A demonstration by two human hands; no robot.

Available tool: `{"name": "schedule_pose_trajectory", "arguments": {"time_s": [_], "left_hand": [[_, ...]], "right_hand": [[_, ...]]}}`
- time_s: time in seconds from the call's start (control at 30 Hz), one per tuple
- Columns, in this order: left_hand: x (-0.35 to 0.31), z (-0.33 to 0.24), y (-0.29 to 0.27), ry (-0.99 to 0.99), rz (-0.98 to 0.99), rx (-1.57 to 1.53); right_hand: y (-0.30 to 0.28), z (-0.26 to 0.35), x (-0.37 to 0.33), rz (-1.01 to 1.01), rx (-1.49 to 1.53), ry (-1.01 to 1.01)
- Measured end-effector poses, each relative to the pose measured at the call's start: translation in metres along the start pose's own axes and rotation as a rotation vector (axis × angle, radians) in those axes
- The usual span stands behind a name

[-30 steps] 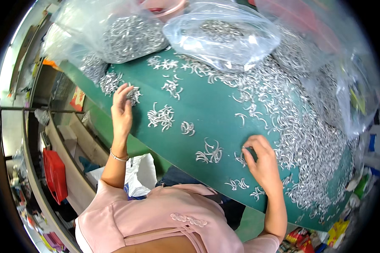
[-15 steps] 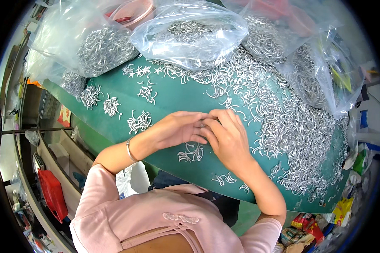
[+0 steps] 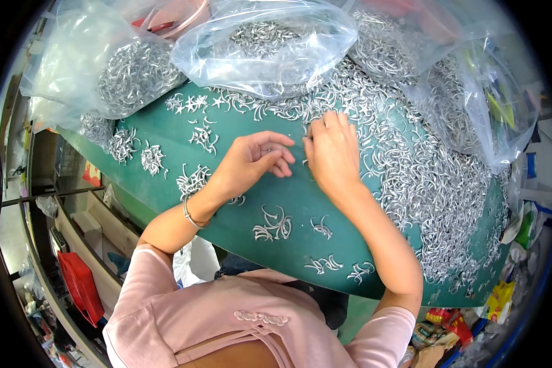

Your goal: The person sorts small silver metal hardware pieces on a green workbench. They pick up individual items from a large pile, inspect them, and place them into small organized clusters. The person occasionally transfers sorted items into a clear plastic bag.

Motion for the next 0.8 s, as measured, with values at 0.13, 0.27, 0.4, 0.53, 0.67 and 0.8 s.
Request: {"name": "schedule_pose_trajectory", "arguments": {"time_s": [0.13,0.27,0.4,0.53,0.67,0.8], "left_hand": [[-0.002,0.002,0.0,-0.046,0.037,0.087],[0.002,0.009,-0.005,0.07,0.004,-0.026],[0.001,0.009,-0.001,-0.009,0.035,-0.095],[0.0,0.011,0.005,-0.254,0.073,-0.318],[0.001,0.011,-0.002,-0.157,0.129,-0.161],[0.002,0.011,-0.004,-0.197,0.105,-0.239]], "right_hand": [[-0.014,-0.011,-0.017,0.07,0.153,-0.014],[-0.036,-0.011,-0.022,0.059,0.299,0.077],[-0.039,-0.012,-0.02,0.054,0.444,0.205],[-0.029,0.01,-0.011,0.116,0.575,0.209],[-0.018,0.003,-0.005,-0.082,0.439,0.048],[-0.008,-0.008,-0.006,-0.099,0.204,-0.025]]}}
Point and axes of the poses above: each hand's wrist, its own x-axis towards the middle knuckle, its own y-axis out of the palm, z = x × y, the point moved 4 cm from there along x, towards the middle knuckle, and after that the axes turned 12 degrees about -z, right-handed, at the moved point
